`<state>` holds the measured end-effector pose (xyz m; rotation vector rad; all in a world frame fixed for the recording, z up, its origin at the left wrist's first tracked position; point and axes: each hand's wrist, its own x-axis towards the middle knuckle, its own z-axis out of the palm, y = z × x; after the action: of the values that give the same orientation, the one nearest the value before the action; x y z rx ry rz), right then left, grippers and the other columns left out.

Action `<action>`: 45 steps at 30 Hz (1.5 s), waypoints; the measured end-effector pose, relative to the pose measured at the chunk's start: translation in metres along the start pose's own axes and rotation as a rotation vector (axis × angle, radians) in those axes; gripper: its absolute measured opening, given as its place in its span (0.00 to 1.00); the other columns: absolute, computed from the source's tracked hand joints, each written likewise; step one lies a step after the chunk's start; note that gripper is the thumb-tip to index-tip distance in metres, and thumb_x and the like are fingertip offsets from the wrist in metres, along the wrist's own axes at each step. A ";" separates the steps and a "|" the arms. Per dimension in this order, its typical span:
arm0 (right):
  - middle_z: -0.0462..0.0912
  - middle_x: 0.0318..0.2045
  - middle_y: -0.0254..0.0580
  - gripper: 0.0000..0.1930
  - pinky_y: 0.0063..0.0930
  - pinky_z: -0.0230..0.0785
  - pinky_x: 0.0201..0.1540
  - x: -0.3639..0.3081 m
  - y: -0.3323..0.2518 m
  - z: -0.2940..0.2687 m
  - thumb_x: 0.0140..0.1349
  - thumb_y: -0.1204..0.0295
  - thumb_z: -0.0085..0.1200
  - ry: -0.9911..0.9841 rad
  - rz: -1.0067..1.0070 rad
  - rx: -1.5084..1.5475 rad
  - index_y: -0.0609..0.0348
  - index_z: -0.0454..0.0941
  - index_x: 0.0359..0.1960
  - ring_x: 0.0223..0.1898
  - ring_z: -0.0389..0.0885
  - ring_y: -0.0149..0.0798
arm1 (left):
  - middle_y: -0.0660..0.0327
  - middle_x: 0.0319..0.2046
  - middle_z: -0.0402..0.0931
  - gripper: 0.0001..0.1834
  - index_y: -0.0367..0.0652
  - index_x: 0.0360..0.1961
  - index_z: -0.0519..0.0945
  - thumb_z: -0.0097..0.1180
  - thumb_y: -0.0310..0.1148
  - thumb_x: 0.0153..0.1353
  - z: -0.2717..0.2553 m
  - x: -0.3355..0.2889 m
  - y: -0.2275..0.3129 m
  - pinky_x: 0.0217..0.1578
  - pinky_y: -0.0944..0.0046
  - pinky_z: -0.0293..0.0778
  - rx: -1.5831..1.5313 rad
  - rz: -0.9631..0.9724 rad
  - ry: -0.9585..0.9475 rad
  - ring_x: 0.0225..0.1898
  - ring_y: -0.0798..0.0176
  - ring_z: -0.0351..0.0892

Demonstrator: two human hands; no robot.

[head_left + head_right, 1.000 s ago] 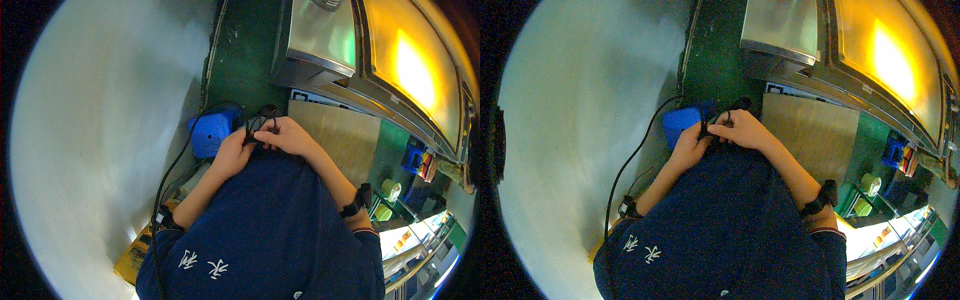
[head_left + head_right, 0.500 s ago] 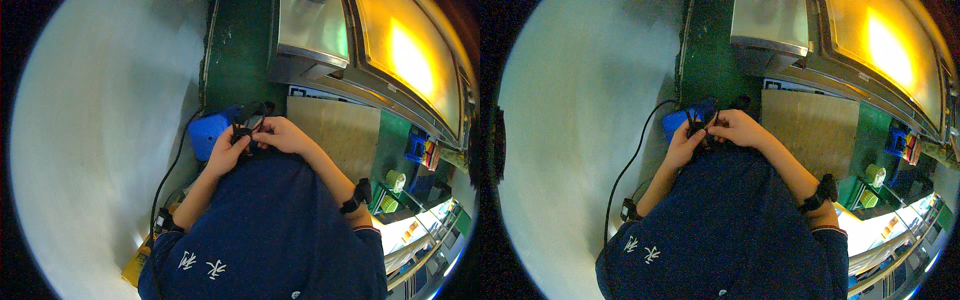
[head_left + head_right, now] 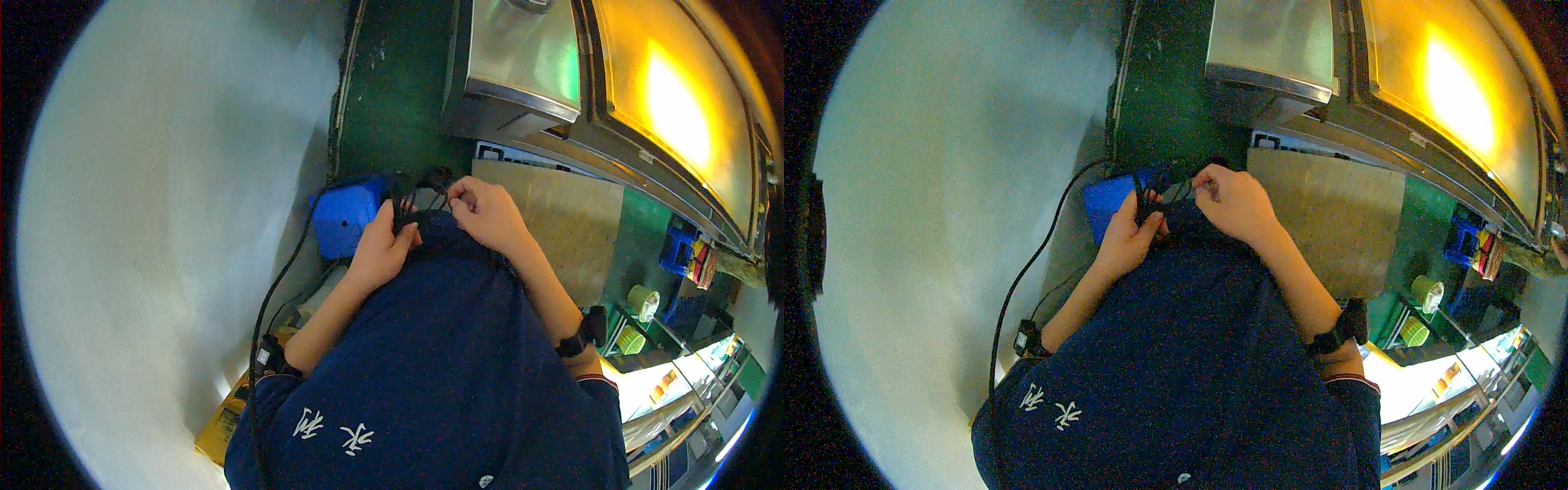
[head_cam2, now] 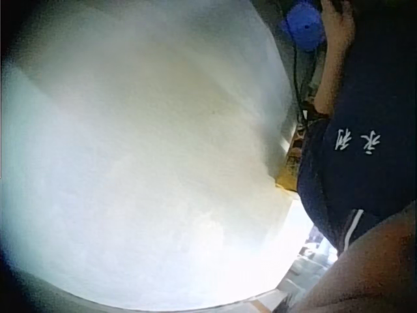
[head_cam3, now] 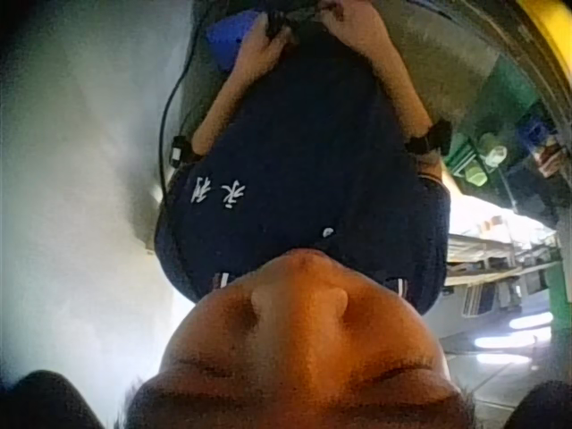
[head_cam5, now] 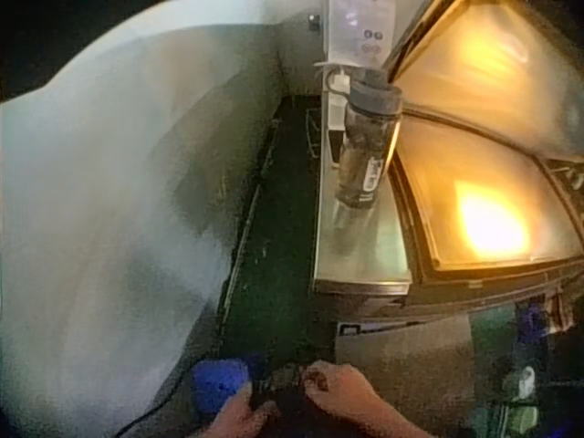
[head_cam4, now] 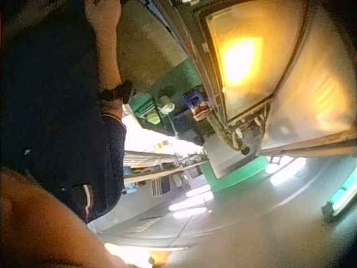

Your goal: Untangling and organizing a set of black cables.

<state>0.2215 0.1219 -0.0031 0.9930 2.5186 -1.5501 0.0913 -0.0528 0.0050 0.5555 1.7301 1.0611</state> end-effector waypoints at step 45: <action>0.83 0.28 0.43 0.09 0.29 0.73 0.30 0.009 -0.026 0.007 0.63 0.72 0.55 -0.419 -0.074 0.383 0.62 0.74 0.42 0.26 0.80 0.32 | 0.71 0.35 0.73 0.13 0.43 0.49 0.76 0.54 0.38 0.67 -0.002 0.012 -0.012 0.37 0.69 0.66 -0.337 0.147 -0.142 0.37 0.73 0.69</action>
<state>0.1988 0.1124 0.0107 0.5190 2.0405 -2.0567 0.0856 -0.0504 -0.0109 0.5343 1.3656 1.3509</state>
